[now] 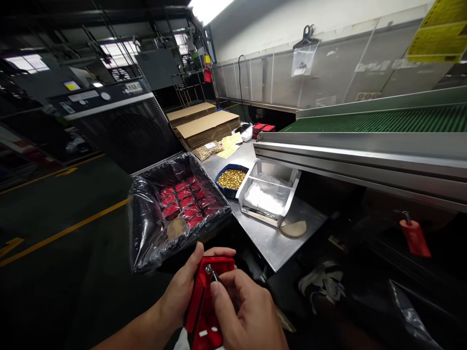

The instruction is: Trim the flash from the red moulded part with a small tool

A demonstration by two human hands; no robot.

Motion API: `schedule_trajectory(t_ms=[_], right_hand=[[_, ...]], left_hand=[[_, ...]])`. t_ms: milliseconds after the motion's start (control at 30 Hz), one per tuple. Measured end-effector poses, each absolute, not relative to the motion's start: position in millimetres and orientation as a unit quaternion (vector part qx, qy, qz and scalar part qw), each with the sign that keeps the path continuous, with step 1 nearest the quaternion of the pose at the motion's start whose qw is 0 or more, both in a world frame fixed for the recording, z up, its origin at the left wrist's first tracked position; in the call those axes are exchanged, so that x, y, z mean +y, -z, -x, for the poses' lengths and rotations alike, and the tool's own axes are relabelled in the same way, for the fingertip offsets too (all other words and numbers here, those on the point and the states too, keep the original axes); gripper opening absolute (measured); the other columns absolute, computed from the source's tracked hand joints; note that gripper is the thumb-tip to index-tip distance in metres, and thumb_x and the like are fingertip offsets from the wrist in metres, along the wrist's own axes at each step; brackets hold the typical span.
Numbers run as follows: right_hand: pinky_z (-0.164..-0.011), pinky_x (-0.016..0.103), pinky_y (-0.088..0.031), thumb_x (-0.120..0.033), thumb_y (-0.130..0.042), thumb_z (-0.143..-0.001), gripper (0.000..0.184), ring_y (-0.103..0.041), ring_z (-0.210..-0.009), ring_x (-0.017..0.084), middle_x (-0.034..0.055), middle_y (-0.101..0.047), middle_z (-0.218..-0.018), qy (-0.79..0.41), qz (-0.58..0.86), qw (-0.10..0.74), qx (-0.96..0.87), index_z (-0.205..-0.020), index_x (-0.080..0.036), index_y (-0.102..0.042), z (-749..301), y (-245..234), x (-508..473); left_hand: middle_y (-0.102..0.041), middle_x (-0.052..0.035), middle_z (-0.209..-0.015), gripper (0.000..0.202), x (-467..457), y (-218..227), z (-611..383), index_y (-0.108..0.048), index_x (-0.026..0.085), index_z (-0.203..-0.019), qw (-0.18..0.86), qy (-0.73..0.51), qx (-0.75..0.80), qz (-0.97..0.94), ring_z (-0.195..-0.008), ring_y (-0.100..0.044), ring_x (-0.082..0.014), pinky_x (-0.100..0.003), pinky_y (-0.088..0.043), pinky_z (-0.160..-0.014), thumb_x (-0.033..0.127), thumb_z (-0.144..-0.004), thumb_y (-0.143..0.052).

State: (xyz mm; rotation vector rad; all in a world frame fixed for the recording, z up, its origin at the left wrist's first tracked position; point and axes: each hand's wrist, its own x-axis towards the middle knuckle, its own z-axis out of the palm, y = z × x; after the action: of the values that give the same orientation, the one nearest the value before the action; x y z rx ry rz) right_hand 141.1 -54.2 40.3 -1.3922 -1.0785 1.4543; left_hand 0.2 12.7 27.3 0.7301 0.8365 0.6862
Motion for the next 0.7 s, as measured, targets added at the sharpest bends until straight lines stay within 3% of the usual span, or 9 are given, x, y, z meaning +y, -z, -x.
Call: schedule_trajectory(t_ms=[200,367,500,600,700], right_hand=[[-0.041,0.021,-0.039,-0.063,-0.055,-0.088,0.046,-0.047,-0.044,0.009,0.0055,-0.068,-0.071,-0.580,0.552,0.423,-0.424,-0.091,-0.019,-0.065,-140,-37,-52],[-0.049,0.023,-0.046,-0.061,-0.058,-0.088,0.042,-0.062,-0.059,0.015,0.0040,-0.068,-0.074,-0.562,0.544,0.489,-0.386,-0.095,-0.021,-0.066,-138,-39,-56],[-0.071,0.027,-0.052,-0.058,-0.058,-0.091,0.034,-0.068,-0.078,0.017,0.0008,-0.070,-0.090,-0.380,0.621,0.571,-0.379,-0.107,-0.029,-0.065,-136,-29,-65],[-0.091,0.032,-0.049,-0.054,-0.055,-0.095,0.029,-0.063,-0.104,0.020,0.0020,-0.068,-0.107,-0.217,0.600,0.635,-0.436,-0.111,-0.032,-0.064,-133,-14,-68],[-0.076,0.029,-0.049,-0.053,-0.050,-0.098,0.030,-0.061,-0.085,0.017,0.0021,-0.064,-0.091,-0.245,0.550,0.681,-0.417,-0.105,-0.028,-0.063,-133,-5,-64]], left_hand=[[-0.070,-0.0129,-0.102,0.073,12,-28,-2,-0.069,0.012,-0.117,0.792,-0.323,0.389,-0.341,-0.097,-0.062,-0.0259,-0.034,-0.045,-0.091,0.077,-0.085,-0.060],[-0.066,-0.0075,-0.088,0.072,12,-23,-3,-0.068,0.014,-0.118,0.790,-0.339,0.392,-0.328,-0.076,-0.060,-0.0177,-0.026,-0.046,-0.073,0.078,-0.087,-0.057],[-0.068,-0.0130,-0.096,0.068,13,-26,-7,-0.063,0.013,-0.122,0.823,-0.364,0.368,-0.235,-0.084,-0.065,-0.0233,-0.032,-0.050,-0.081,0.072,-0.095,-0.047],[-0.068,-0.0133,-0.093,0.066,9,-29,-14,-0.063,0.012,-0.117,0.855,-0.357,0.362,-0.102,-0.085,-0.067,-0.0253,-0.037,-0.052,-0.084,0.070,-0.099,-0.035],[-0.067,-0.0131,-0.092,0.064,2,-22,-19,-0.064,0.012,-0.110,0.863,-0.323,0.383,-0.065,-0.089,-0.067,-0.0278,-0.036,-0.053,-0.082,0.071,-0.096,-0.044]])
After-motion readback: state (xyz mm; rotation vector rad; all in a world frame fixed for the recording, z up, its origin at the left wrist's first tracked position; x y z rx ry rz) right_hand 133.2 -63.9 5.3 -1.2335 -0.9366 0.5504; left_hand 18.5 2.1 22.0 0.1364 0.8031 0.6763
